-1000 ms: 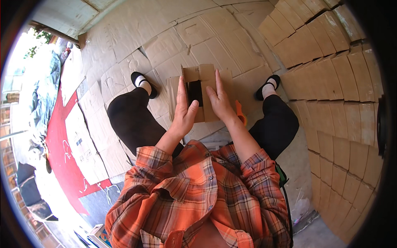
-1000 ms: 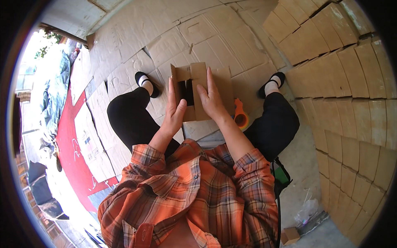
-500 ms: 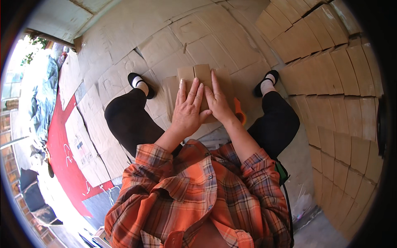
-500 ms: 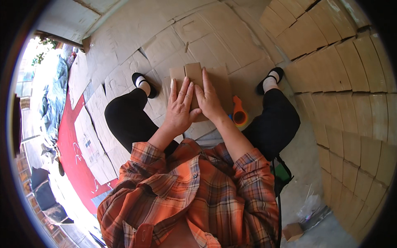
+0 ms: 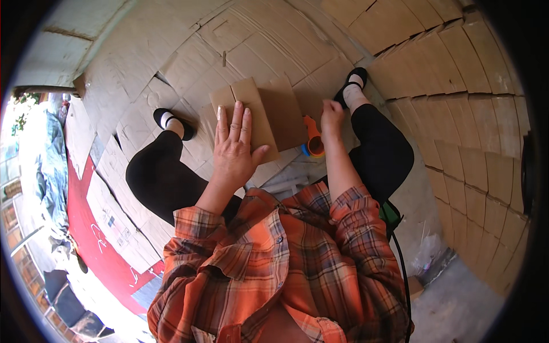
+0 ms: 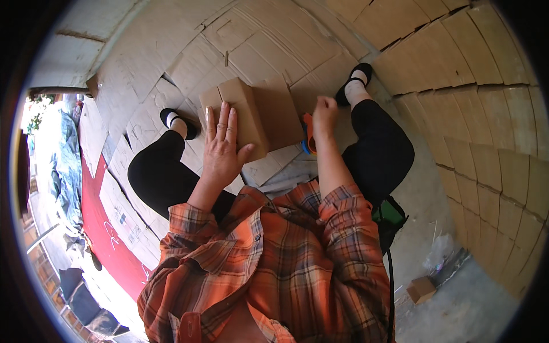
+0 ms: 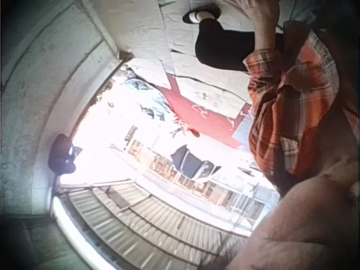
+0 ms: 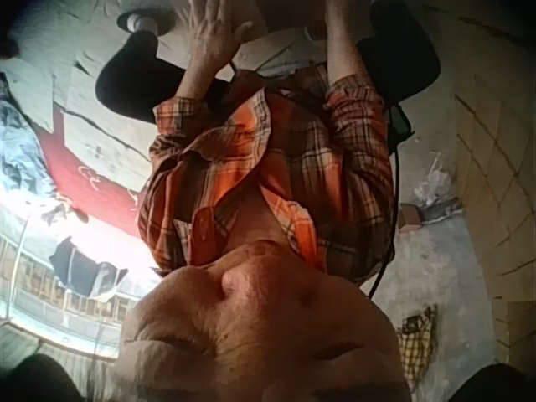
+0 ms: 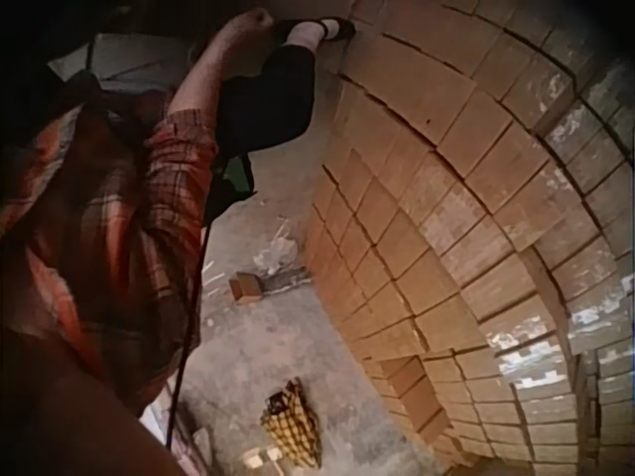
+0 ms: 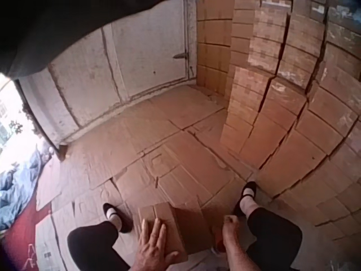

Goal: The recorder is assembling and taping cardboard boxes in a warehouse setting.

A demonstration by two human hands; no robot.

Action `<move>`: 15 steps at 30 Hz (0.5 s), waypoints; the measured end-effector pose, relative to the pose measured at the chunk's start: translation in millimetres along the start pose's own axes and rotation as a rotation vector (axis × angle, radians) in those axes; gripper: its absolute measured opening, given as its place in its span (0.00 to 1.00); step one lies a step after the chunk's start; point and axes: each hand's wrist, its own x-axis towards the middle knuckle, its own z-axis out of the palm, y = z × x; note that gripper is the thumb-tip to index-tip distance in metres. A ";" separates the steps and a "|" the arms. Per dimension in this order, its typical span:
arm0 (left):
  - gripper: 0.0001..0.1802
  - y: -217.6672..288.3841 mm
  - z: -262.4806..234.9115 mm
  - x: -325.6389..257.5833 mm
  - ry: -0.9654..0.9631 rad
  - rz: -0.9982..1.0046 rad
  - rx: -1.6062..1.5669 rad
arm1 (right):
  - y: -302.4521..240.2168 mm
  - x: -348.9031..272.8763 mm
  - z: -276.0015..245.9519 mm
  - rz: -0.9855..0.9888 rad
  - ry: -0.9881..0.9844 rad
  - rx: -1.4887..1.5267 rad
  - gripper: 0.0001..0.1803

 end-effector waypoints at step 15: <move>0.44 2.3 -2.7 -0.7 -0.039 -0.010 0.017 | 167.1 3.5 5.7 0.028 -0.333 -0.841 0.27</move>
